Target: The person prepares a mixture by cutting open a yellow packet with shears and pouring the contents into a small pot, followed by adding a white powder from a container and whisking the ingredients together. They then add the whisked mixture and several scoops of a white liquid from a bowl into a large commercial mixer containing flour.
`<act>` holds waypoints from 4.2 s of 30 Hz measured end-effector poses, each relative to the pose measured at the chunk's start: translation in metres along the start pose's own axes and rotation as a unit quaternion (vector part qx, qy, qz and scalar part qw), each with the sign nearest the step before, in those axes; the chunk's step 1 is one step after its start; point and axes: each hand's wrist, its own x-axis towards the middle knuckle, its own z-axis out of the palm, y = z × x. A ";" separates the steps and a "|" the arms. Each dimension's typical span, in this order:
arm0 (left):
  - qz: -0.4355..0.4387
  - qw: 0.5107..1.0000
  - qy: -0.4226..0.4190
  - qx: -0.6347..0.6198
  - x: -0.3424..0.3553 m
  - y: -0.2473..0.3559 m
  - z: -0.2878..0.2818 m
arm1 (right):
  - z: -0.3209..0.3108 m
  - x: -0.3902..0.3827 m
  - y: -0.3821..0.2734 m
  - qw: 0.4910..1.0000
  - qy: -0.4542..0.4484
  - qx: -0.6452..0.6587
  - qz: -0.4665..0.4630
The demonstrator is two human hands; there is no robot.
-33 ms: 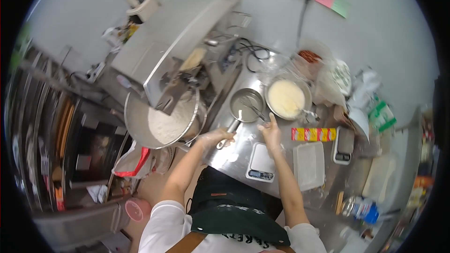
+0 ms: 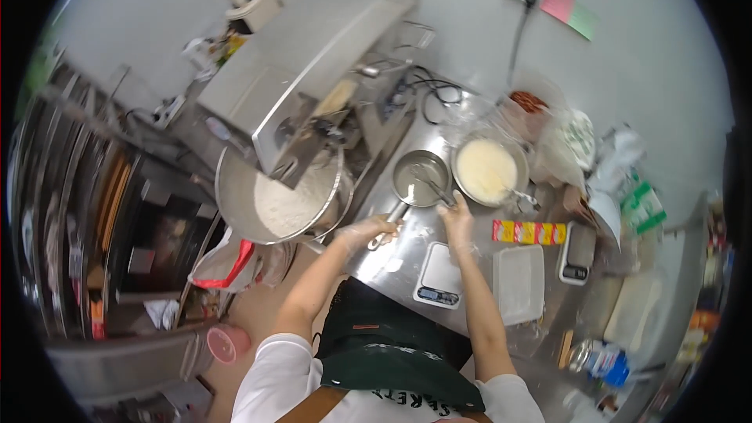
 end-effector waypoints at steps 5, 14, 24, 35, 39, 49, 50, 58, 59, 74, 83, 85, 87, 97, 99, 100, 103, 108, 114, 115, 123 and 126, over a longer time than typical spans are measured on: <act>0.013 0.997 0.074 0.024 0.006 -0.021 0.018 | 0.034 0.027 0.014 0.996 0.033 0.061 -0.056; -0.034 0.995 0.060 0.070 -0.037 -0.035 0.013 | -0.028 -0.050 -0.033 0.939 -0.105 -0.273 -0.180; -0.064 0.995 -0.017 0.074 -0.070 -0.095 0.005 | -0.020 -0.121 -0.018 0.927 -0.003 -0.266 -0.264; -0.046 0.994 -0.014 0.100 -0.076 -0.099 -0.005 | 0.004 -0.153 -0.029 0.925 0.036 -0.296 -0.236; -0.036 0.994 -0.015 0.105 -0.073 -0.100 -0.002 | 0.023 -0.159 -0.037 0.940 0.030 -0.225 -0.253; 0.318 0.734 0.327 0.503 -0.055 -0.003 0.077 | -0.015 -0.153 -0.015 0.996 -0.079 -0.008 0.029; 0.370 0.726 0.305 0.494 -0.039 0.009 0.095 | -0.032 -0.150 -0.025 0.992 -0.093 -0.077 0.025; 0.346 0.722 0.083 0.594 0.169 0.010 0.240 | -0.138 -0.175 0.116 0.906 0.121 -0.404 0.007; 0.293 0.727 0.076 0.616 0.190 0.006 0.253 | -0.145 -0.179 0.134 0.902 0.110 -0.418 0.003; 0.224 0.730 0.134 0.632 0.219 -0.013 0.291 | -0.265 -0.137 0.062 0.918 0.170 -0.356 -0.021; 0.335 0.687 -0.070 0.641 0.109 0.088 0.264 | -0.269 -0.002 0.034 0.910 -0.118 -0.307 -0.253; 0.364 0.656 -0.097 0.654 0.092 0.102 0.254 | -0.266 0.002 0.029 0.923 -0.200 -0.218 -0.246; 0.323 0.696 -0.088 0.635 0.072 0.113 0.250 | -0.262 0.001 0.019 0.930 -0.232 -0.188 -0.212; 0.336 0.718 -0.112 0.599 0.043 0.113 0.235 | -0.256 -0.016 -0.044 0.925 -0.374 -0.048 -0.052; 0.330 0.724 -0.125 0.593 0.042 0.112 0.232 | -0.254 -0.018 -0.045 0.922 -0.386 -0.016 -0.019; 0.324 0.729 -0.138 0.587 0.041 0.111 0.231 | -0.254 -0.019 -0.043 0.921 -0.386 0.003 -0.048; 0.314 0.770 -0.143 0.536 0.040 0.110 0.232 | -0.254 -0.021 -0.031 0.918 -0.378 0.079 -0.086; 0.355 0.805 -0.135 0.457 0.038 0.105 0.236 | -0.251 -0.022 -0.008 0.913 -0.348 0.155 -0.147; 0.348 0.855 -0.111 0.369 0.034 0.103 0.248 | -0.243 -0.030 0.010 0.918 -0.270 0.263 -0.120; 0.344 0.863 -0.099 0.355 0.036 0.101 0.248 | -0.242 -0.031 0.010 0.919 -0.263 0.275 -0.105; 0.447 0.770 -0.052 0.452 0.045 0.105 0.248 | -0.246 -0.031 0.003 0.949 -0.215 0.200 -0.118; 0.434 0.786 -0.040 0.439 0.043 0.111 0.254 | -0.242 -0.032 0.010 0.948 -0.149 0.266 -0.089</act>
